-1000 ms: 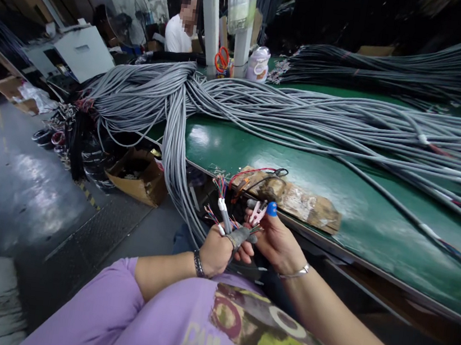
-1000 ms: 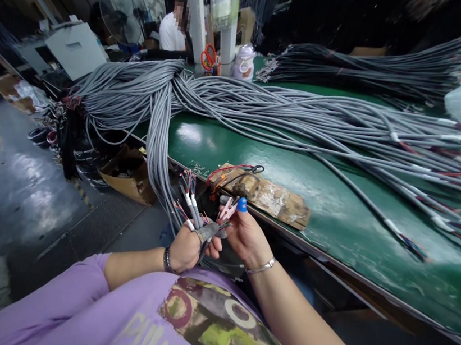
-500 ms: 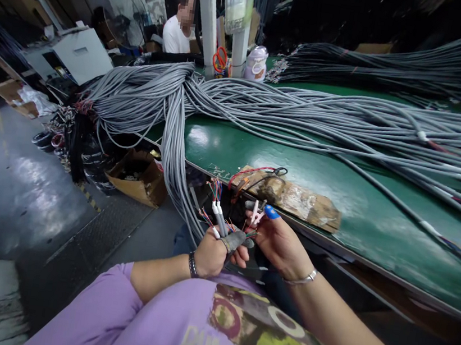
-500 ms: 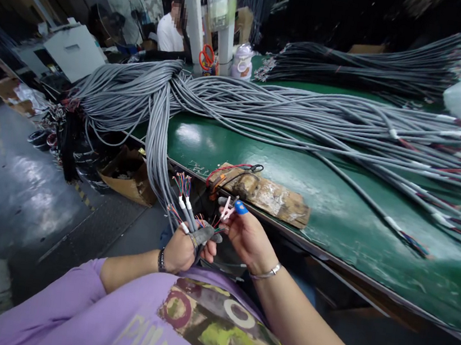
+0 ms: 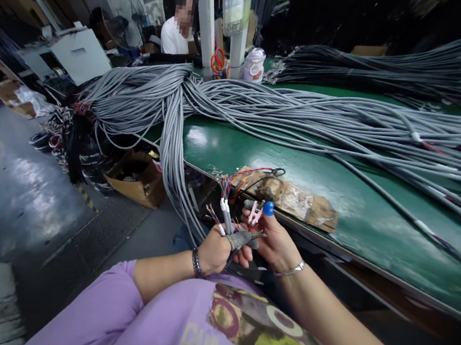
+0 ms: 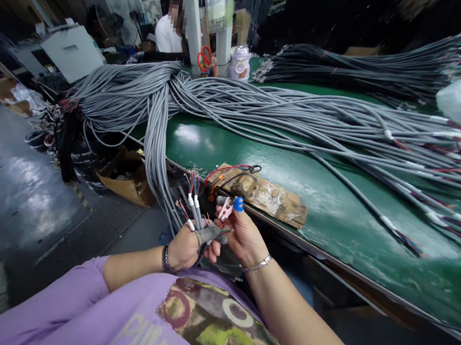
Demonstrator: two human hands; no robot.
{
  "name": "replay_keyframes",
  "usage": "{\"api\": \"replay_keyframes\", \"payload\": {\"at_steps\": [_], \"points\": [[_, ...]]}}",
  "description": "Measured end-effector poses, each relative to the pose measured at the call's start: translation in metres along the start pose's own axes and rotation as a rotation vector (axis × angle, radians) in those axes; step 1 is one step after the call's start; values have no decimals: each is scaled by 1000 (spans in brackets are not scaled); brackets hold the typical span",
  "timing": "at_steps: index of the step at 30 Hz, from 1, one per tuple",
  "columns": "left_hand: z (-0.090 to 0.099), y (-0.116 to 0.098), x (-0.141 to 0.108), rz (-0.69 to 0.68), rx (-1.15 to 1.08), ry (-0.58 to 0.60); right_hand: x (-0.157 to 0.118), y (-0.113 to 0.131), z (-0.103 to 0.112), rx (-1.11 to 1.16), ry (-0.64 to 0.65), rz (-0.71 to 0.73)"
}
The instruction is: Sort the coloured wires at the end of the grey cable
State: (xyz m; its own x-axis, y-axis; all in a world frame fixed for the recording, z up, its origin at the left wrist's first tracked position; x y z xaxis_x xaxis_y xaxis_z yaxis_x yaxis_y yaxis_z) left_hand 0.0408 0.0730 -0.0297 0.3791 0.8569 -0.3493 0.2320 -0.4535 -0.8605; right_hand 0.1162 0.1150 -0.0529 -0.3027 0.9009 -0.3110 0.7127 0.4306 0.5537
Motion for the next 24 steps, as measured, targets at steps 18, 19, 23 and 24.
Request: {"api": "replay_keyframes", "payload": {"at_steps": [18, 19, 23, 24], "points": [[10, 8, -14, 9, 233, -29, -32, 25, -10, -764, 284, -29], [7, 7, -14, 20, 273, -5, -32, 25, -15, -806, 305, -18], [-2, 15, -14, 110, 410, 125, -37, 18, -32, -888, 423, -27], [-1, 17, -14, 123, 413, 133, -37, 17, -32, -886, 429, -20]]}}
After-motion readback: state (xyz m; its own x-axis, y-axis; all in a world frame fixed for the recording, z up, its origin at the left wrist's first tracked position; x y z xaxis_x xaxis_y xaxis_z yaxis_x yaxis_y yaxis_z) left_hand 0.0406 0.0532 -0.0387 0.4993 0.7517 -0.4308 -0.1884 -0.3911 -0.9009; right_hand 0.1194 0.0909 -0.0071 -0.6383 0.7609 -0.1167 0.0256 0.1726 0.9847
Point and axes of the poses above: each hand's wrist, its own x-axis towards the middle knuckle, its own z-axis out of the back of the hand, y = z × x, the point moved 8 cm from there along x, towards the middle knuckle, and after that the axes turned 4 degrees about z, right-handed, at the moved point
